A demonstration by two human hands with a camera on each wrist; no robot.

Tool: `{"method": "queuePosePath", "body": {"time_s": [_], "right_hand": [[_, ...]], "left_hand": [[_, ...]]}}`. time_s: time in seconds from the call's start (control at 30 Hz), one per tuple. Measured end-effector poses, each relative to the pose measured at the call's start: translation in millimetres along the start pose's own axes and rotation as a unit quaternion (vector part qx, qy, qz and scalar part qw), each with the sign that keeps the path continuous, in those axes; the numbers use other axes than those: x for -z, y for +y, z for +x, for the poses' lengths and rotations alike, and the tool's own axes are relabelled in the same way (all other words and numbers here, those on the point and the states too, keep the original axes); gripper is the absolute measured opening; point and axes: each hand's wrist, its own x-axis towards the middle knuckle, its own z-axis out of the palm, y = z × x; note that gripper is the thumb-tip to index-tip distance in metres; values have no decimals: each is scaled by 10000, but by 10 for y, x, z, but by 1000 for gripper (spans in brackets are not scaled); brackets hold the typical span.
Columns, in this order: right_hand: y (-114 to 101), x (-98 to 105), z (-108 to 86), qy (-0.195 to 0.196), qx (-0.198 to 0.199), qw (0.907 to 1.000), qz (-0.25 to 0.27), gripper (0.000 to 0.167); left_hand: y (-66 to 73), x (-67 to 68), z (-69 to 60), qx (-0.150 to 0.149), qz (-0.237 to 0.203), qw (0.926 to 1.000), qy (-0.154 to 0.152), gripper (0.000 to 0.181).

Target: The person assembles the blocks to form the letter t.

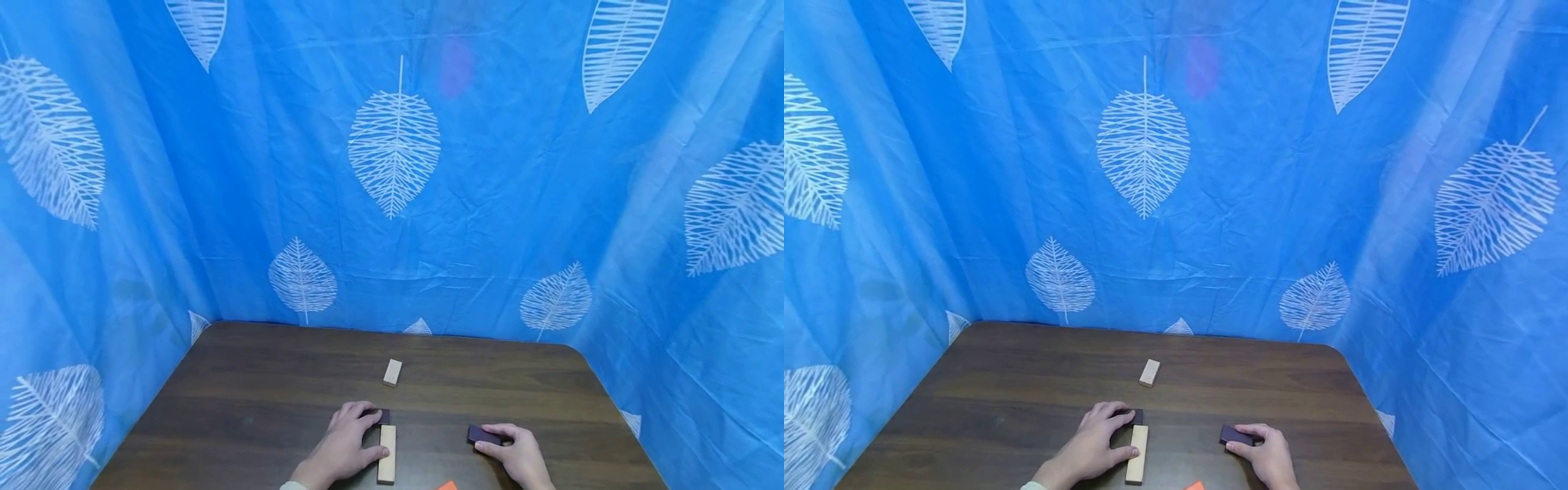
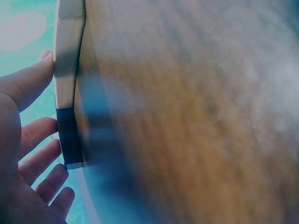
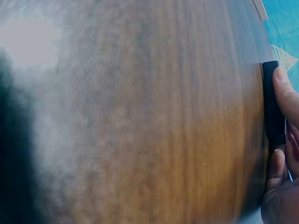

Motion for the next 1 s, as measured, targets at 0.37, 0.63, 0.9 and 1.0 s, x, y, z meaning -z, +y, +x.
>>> {"method": "queuePosePath", "body": {"time_s": [0.37,0.63,0.9,1.0], "right_hand": [[29,-28,-19,41,36,10000,24,43],[37,-8,-47,14,-108,9999,82,46],[41,8,-17,-114,3,9999,36,46],[45,22,-1,-110,123,9999,-47,43]], "left_hand": [[-9,-8,-30,-46,-39,10000,44,67],[-11,-49,-29,-122,-150,9998,-36,68],[-7,-27,9,117,-178,9995,-218,69],[-13,-23,31,97,-145,9997,-165,68]]}}
